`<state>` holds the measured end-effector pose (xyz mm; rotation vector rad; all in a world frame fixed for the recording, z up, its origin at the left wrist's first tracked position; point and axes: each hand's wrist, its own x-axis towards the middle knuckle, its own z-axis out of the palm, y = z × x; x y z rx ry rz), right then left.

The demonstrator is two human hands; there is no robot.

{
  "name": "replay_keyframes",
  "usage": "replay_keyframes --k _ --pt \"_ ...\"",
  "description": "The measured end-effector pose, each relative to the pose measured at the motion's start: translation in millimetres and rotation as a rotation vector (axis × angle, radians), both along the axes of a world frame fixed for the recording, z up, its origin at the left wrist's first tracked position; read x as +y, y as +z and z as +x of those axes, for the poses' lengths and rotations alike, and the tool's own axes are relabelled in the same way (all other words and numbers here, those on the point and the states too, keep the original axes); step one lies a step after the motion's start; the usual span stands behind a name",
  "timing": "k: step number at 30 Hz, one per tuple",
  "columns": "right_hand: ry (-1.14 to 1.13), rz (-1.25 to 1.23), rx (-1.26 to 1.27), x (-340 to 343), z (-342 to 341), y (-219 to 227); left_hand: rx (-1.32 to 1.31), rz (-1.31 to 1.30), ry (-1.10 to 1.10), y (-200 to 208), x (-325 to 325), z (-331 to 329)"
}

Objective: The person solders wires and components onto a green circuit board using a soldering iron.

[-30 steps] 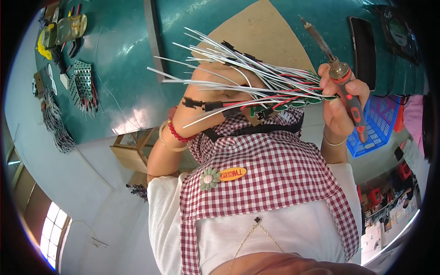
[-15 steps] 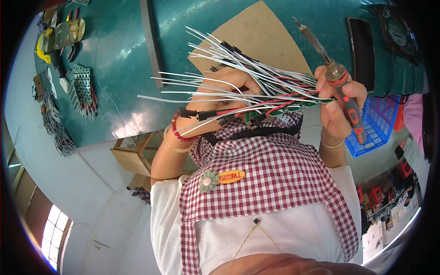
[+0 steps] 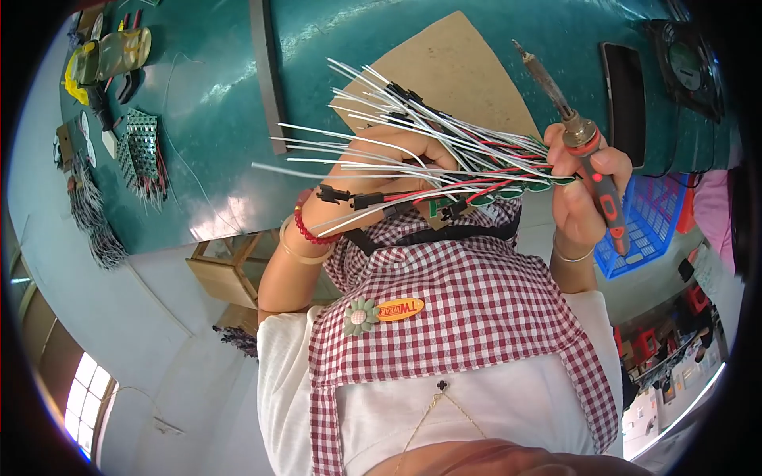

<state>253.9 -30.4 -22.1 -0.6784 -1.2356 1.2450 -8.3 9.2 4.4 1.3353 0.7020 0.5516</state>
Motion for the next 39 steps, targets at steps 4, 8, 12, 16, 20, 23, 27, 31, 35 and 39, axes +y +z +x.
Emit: replay_keyframes --k 4,8,12,16,20,23,27,31,35,39 --pt "0.002 -0.009 0.009 -0.2 -0.8 1.0 0.183 0.224 0.028 -3.1 -1.6 1.9" --pt "-0.02 -0.008 -0.014 0.6 -2.2 2.2 0.192 0.214 0.024 -2.5 -2.5 1.1" --pt "-0.035 -0.008 -0.027 0.9 -5.4 4.2 0.168 0.224 0.021 -2.3 -2.0 0.8" --pt "-0.029 -0.014 -0.031 1.2 -6.7 3.8 0.148 0.269 0.036 -7.1 -3.1 -2.6" --pt "-0.032 0.002 -0.033 1.0 -5.9 1.1 0.058 0.003 0.039 -1.8 -5.0 -9.6" --pt "-0.095 -0.024 0.04 3.1 -12.3 5.1 -0.03 0.32 0.026 -13.6 -5.9 -15.3" --pt "-0.164 -0.087 0.023 3.0 -18.8 6.4 0.128 0.191 0.151 1.7 -12.9 -12.8" --pt "-0.264 -0.186 0.006 15.7 -27.6 11.8 0.02 -0.155 0.331 -17.1 -19.9 -5.0" --pt "-0.326 -0.283 -0.027 28.9 -38.8 20.7 -0.165 -0.156 0.508 -15.2 -15.2 3.9" --pt "-0.364 -0.295 -0.06 34.7 -45.5 19.2 -0.068 -0.168 0.462 -15.1 -10.1 -3.9"
